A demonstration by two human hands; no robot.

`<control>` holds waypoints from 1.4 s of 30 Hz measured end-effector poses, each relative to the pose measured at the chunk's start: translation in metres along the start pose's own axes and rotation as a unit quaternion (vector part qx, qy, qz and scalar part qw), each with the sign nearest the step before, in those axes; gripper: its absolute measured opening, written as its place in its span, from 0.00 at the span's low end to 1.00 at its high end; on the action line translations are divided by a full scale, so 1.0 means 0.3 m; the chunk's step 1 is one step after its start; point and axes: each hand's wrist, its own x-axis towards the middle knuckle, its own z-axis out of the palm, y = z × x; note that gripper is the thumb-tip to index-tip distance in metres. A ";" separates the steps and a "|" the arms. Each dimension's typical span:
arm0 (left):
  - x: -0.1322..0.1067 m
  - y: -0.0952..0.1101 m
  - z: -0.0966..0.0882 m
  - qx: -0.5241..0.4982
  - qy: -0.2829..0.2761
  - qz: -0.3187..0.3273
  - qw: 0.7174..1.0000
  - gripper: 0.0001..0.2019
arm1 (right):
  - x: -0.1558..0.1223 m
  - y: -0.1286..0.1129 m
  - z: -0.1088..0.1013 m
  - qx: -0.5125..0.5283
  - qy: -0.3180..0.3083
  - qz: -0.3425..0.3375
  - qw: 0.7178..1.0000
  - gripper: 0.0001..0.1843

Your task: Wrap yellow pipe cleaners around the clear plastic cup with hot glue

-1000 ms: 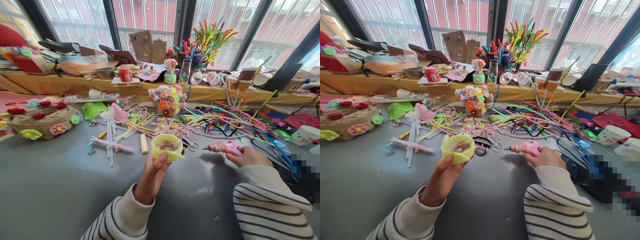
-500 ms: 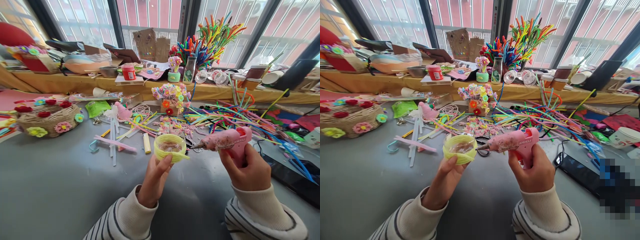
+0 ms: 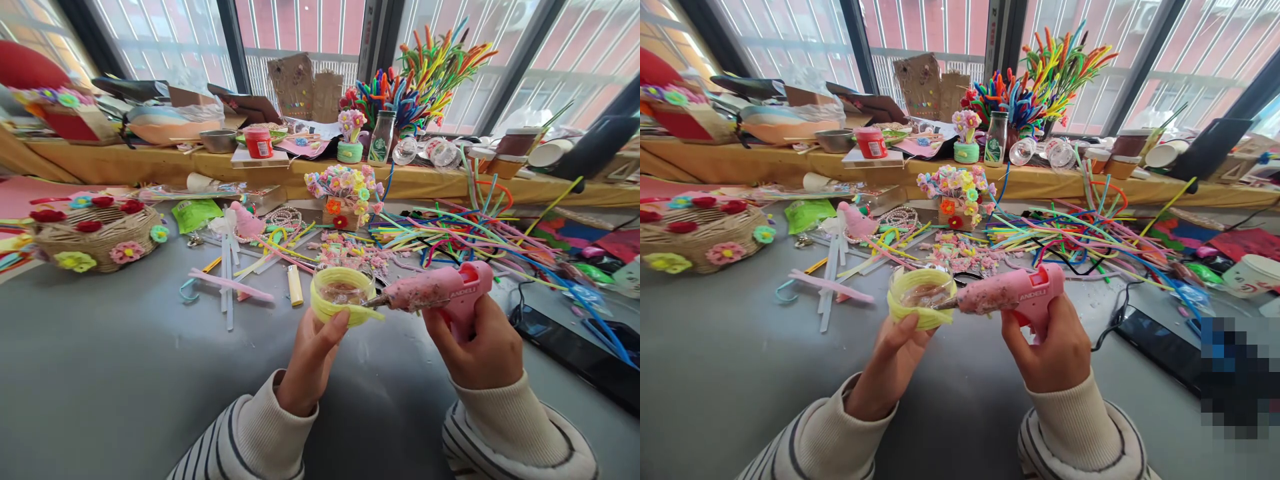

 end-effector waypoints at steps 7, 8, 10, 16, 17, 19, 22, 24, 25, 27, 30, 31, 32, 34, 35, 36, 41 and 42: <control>0.000 0.005 0.001 0.015 -0.007 0.003 1.000 0.17 | -0.012 0.002 0.009 -0.011 0.001 0.023 1.000 0.26; 0.000 0.005 0.001 0.014 -0.007 0.003 1.000 0.16 | -0.014 0.003 0.011 -0.011 0.001 0.022 1.000 0.26; 0.001 0.004 0.000 0.012 -0.004 0.001 1.000 0.15 | -0.016 0.005 0.015 -0.015 0.004 0.018 1.000 0.25; 0.002 0.002 -0.002 0.020 0.001 0.007 1.000 0.16 | -0.017 0.008 0.018 -0.031 0.015 0.011 0.999 0.22; 0.002 0.001 -0.002 0.020 0.000 0.008 1.000 0.16 | -0.017 0.008 0.018 -0.031 0.012 0.010 0.999 0.21; 0.002 0.000 -0.003 0.016 -0.002 0.008 1.000 0.16 | -0.017 0.008 0.017 -0.028 0.003 0.008 1.000 0.20; 0.001 0.001 -0.002 0.006 -0.004 0.007 1.000 0.16 | -0.018 0.009 0.016 -0.031 -0.003 0.004 1.000 0.19; 0.001 0.003 0.000 -0.002 -0.005 0.006 1.000 0.15 | -0.019 0.009 0.016 -0.032 -0.003 0.004 0.999 0.19; 0.001 0.004 0.002 -0.006 -0.006 0.005 1.000 0.15 | -0.019 0.008 0.016 -0.031 -0.004 0.004 0.999 0.19; 0.001 0.007 0.004 -0.010 -0.004 0.003 1.000 0.14 | -0.019 0.008 0.016 -0.028 -0.007 0.004 1.000 0.18; 0.001 0.010 0.006 -0.005 0.000 -0.001 1.000 0.15 | -0.019 0.008 0.017 -0.032 -0.004 0.007 0.999 0.16; 0.001 0.010 0.006 -0.003 0.000 -0.002 1.000 0.15 | -0.020 0.009 0.018 -0.032 -0.002 0.008 0.999 0.16; 0.001 0.011 0.006 -0.002 -0.001 -0.003 1.000 0.15 | -0.020 0.009 0.019 -0.032 0.001 0.010 0.999 0.16; 0.001 0.011 0.005 -0.002 -0.004 -0.002 1.000 0.14 | -0.021 0.011 0.021 -0.032 0.006 0.011 0.999 0.15; 0.001 0.011 0.003 -0.001 -0.006 -0.002 1.000 0.15 | -0.021 0.012 0.022 -0.032 0.008 0.009 0.999 0.15; 0.002 0.011 0.002 0.000 -0.006 -0.001 1.000 0.15 | -0.020 0.012 0.023 -0.032 0.009 0.007 0.999 0.15; 0.004 0.007 -0.003 -0.007 0.001 -0.004 1.000 0.15 | -0.019 0.012 0.023 -0.027 0.002 0.005 1.000 0.17; 0.005 0.006 -0.002 -0.008 0.002 -0.003 1.000 0.15 | -0.019 0.012 0.022 -0.026 0.002 0.008 1.000 0.17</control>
